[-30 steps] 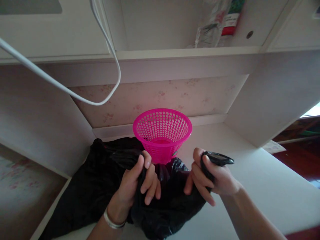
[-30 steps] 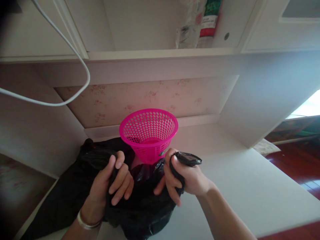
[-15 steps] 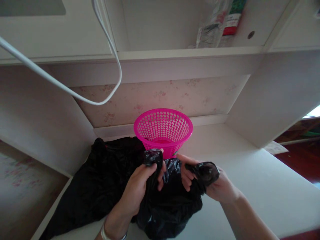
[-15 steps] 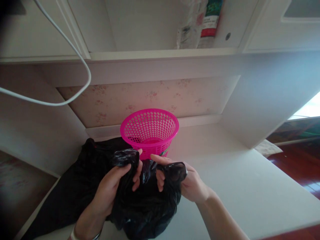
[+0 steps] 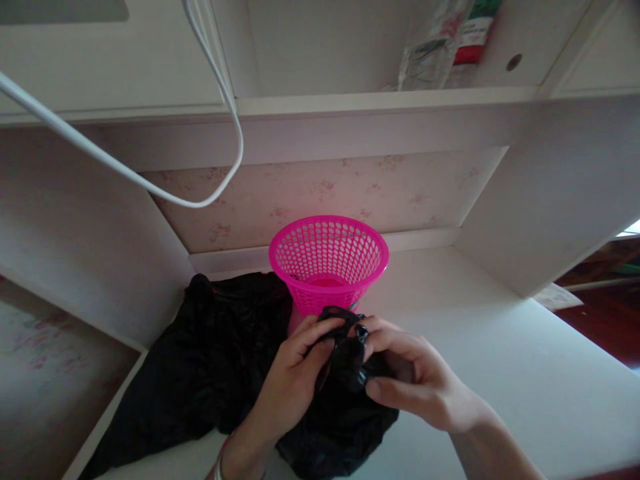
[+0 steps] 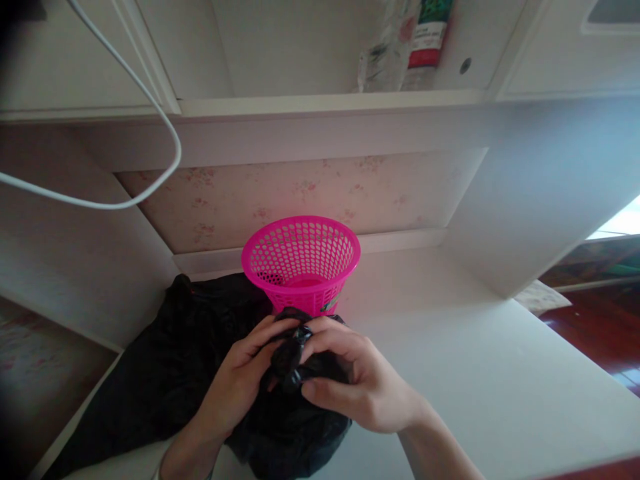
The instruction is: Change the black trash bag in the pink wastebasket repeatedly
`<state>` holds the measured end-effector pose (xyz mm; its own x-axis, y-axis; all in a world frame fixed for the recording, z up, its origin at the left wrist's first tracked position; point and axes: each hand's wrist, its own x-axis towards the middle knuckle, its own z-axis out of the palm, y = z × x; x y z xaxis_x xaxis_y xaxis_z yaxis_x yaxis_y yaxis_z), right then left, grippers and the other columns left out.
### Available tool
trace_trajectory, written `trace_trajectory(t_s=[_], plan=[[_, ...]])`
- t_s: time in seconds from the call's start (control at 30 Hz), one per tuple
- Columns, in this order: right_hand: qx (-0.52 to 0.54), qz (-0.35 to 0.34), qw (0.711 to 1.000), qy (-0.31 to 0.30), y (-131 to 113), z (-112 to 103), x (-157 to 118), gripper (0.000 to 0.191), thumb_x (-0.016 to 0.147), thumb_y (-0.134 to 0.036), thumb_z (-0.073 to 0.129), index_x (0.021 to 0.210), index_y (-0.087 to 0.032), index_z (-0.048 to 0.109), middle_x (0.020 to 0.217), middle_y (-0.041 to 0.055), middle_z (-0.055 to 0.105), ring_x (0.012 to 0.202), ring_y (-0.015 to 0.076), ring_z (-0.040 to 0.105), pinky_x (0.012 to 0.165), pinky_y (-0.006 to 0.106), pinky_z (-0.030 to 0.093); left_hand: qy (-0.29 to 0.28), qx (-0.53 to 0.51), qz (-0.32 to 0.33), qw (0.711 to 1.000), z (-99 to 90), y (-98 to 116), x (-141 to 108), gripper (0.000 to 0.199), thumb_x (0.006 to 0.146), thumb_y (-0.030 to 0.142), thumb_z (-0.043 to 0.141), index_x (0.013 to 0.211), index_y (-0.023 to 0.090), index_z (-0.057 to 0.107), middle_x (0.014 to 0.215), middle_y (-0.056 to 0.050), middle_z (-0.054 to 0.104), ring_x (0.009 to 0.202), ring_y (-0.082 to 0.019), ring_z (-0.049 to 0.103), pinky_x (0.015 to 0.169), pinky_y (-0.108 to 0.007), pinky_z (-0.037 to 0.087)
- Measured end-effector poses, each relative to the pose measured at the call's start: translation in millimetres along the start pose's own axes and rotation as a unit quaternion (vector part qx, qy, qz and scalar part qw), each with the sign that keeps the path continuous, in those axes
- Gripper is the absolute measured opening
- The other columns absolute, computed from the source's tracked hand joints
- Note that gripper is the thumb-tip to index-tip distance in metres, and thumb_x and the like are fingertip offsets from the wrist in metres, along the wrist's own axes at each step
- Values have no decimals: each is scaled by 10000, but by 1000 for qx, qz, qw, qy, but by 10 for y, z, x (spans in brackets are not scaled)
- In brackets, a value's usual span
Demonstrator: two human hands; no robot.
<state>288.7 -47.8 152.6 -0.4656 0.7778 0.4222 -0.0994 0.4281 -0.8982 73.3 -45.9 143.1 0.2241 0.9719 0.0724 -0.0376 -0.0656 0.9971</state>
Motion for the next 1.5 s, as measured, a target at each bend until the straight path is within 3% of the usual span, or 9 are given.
trace_trajectory(t_s=[0.23, 0.43, 0.53, 0.6, 0.77, 0.93, 1.07, 1.23, 1.5], plan=[[-192, -79, 977, -47, -177, 91, 22, 644, 1025, -39, 459, 1570, -382, 447, 1465, 31, 654, 1327, 162, 637, 1105, 294, 534, -216, -10, 22, 976, -18, -11, -55, 854, 760, 428, 871, 1521, 256, 526, 1528, -121, 568, 1436, -358, 491, 1198, -510, 401], [-300, -101, 947, 43, -89, 185, -24, 861, 964, -9, 518, 1657, -407, 198, 1727, 41, 273, 1526, 222, 402, 1130, 344, 521, -209, 99, 83, 969, 2, 25, -12, 545, 885, 333, 787, 1410, 376, 647, 1428, -44, 624, 1334, -252, 571, 1194, -402, 410], [-289, -53, 947, 127, -68, 102, -17, 903, 896, -243, 780, 1639, -387, 288, 1700, 105, 335, 1494, 303, 458, 1136, 432, 518, -234, 107, 127, 958, -26, 41, 17, 449, 923, 345, 747, 1366, 382, 687, 1379, -50, 658, 1266, -227, 615, 1150, -355, 444], [-244, -46, 966, 75, -57, 3, 18, 945, 805, -372, 879, 1609, -366, 381, 1608, 133, 483, 1401, 309, 569, 1102, 415, 544, -272, 90, 154, 946, -33, 60, 34, 419, 947, 395, 709, 1363, 344, 698, 1315, -80, 697, 1188, -223, 662, 1087, -338, 493], [-84, -97, 989, -72, -4, -158, 135, 591, 857, -365, 829, 1419, -322, 650, 1278, 104, 757, 1149, 218, 741, 985, 305, 591, -250, 45, 159, 954, -13, 95, 39, 308, 971, 409, 664, 1234, 301, 783, 1198, -96, 758, 1199, -253, 677, 1076, -366, 492], [-58, -60, 996, -30, 44, -161, 158, 254, 904, -278, 787, 1158, -275, 800, 1270, 101, 767, 1139, 218, 748, 986, 317, 595, -199, 22, 159, 967, -28, 59, 35, 235, 967, 374, 680, 1165, 351, 804, 1141, -65, 753, 1100, -233, 697, 1022, -358, 498], [-19, -3, 999, 51, 83, -157, 143, 116, 958, -294, 726, 975, -208, 802, 882, 62, 805, 722, 143, 756, 665, 217, 623, -180, 32, 115, 976, -97, 41, 56, 246, 976, 428, 653, 1072, 285, 828, 1168, -94, 720, 1041, -231, 692, 971, -356, 509], [45, 80, 982, 165, 122, -116, 188, 207, 961, -380, 717, 943, -174, 723, 635, -12, 666, 486, 88, 611, 467, 170, 516, -309, 32, 43, 949, -166, 87, 103, 356, 962, 503, 637, 1057, 223, 836, 996, -105, 766, 977, -268, 708, 956, -389, 505], [128, 64, 976, 164, -13, -36, 281, 189, 950, -381, 739, 982, -199, 695, 1018, 46, 761, 591, 78, 709, 556, 171, 603, -240, 14, 32, 970, -90, 94, 114, 430, 960, 575, 609, 969, 203, 825, 945, -99, 742, 884, -225, 681, 859, -343, 517]])
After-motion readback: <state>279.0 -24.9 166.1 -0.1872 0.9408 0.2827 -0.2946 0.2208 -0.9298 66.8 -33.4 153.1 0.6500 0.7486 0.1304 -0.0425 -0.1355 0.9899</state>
